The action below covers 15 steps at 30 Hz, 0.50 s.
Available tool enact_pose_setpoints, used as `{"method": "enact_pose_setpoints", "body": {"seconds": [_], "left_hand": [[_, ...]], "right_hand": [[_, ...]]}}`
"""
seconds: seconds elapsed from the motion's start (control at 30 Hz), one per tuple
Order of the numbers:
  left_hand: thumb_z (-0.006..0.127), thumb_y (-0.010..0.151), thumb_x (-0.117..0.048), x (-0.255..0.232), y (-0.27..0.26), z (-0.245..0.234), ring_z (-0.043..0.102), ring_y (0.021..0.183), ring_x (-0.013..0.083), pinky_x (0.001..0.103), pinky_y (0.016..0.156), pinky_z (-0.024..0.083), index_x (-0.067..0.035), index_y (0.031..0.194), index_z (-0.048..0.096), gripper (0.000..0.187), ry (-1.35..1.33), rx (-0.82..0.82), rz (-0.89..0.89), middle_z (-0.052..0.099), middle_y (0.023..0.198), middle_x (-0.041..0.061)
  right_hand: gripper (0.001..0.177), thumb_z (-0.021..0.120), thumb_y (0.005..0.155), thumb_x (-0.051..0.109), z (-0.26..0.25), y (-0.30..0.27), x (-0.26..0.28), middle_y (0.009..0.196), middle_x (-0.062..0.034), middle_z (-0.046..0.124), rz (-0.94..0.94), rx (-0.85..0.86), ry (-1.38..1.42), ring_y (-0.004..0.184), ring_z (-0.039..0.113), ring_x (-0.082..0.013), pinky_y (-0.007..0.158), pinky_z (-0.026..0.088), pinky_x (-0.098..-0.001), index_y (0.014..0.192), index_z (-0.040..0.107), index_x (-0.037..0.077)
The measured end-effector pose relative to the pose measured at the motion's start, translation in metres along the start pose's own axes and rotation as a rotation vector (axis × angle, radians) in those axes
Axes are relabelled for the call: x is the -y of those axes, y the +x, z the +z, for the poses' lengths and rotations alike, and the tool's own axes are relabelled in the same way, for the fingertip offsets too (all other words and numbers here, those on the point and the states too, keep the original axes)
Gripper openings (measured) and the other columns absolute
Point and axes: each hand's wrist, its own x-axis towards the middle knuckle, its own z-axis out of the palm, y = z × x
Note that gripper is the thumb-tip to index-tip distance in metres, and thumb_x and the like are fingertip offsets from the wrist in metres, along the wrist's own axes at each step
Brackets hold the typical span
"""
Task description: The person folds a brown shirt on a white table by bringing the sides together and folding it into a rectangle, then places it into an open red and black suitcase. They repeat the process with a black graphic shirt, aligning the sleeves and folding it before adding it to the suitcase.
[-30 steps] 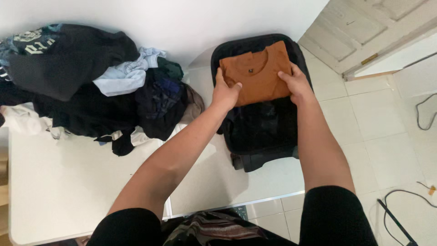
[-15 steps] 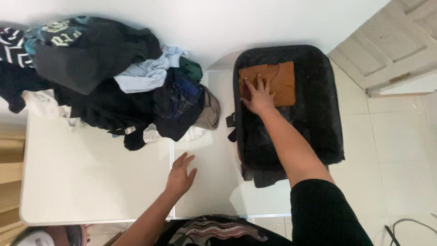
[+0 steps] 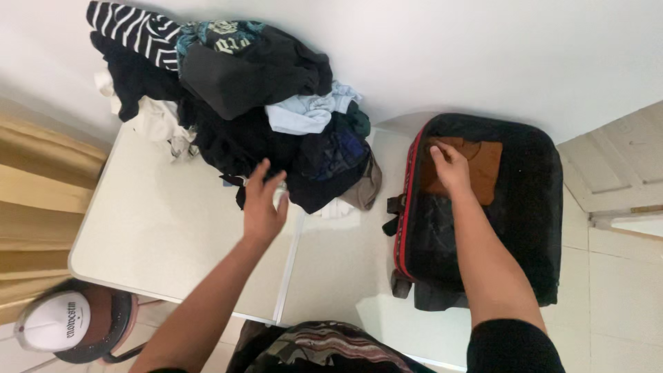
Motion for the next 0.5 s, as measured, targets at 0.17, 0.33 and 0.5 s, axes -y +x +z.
{"method": "enact_pose_setpoints", "body": {"seconds": [0.17,0.33,0.5], "left_hand": [[0.080,0.093,-0.003,0.018,0.098,-0.051,0.029,0.155,0.0477,0.056,0.126,0.031,-0.010,0.150,0.057,0.061,0.252,-0.236,0.200,0.030,0.167,0.025],[0.080,0.079,-0.006,0.061,0.173,-0.083,0.046,0.135,0.0456,0.056,0.106,0.040,-0.010,0.132,0.065,0.055,0.378,0.004,0.194,0.053,0.142,0.020],[0.076,0.087,-0.001,0.099,0.235,-0.102,0.062,0.103,0.0385,0.052,0.087,0.045,-0.005,0.113,0.065,0.029,0.227,-0.111,0.390,0.067,0.110,0.013]], "right_hand": [[0.048,0.071,0.096,0.032,0.011,-0.103,0.073,0.145,-0.0205,0.060,-0.287,0.071,-0.077,0.139,0.055,-0.0326,0.114,0.041,-0.0395,0.137,0.063,0.007],[0.043,0.077,0.088,0.020,0.059,-0.226,0.120,0.153,-0.0211,0.048,-0.562,-0.127,-0.329,0.147,0.037,-0.0452,0.120,0.026,-0.0548,0.127,0.065,0.007],[0.030,0.075,0.091,0.015,0.109,-0.305,0.127,0.140,-0.0113,0.062,-0.483,-0.082,-0.204,0.142,0.049,-0.0375,0.118,0.033,-0.0519,0.120,0.069,0.010]]}}
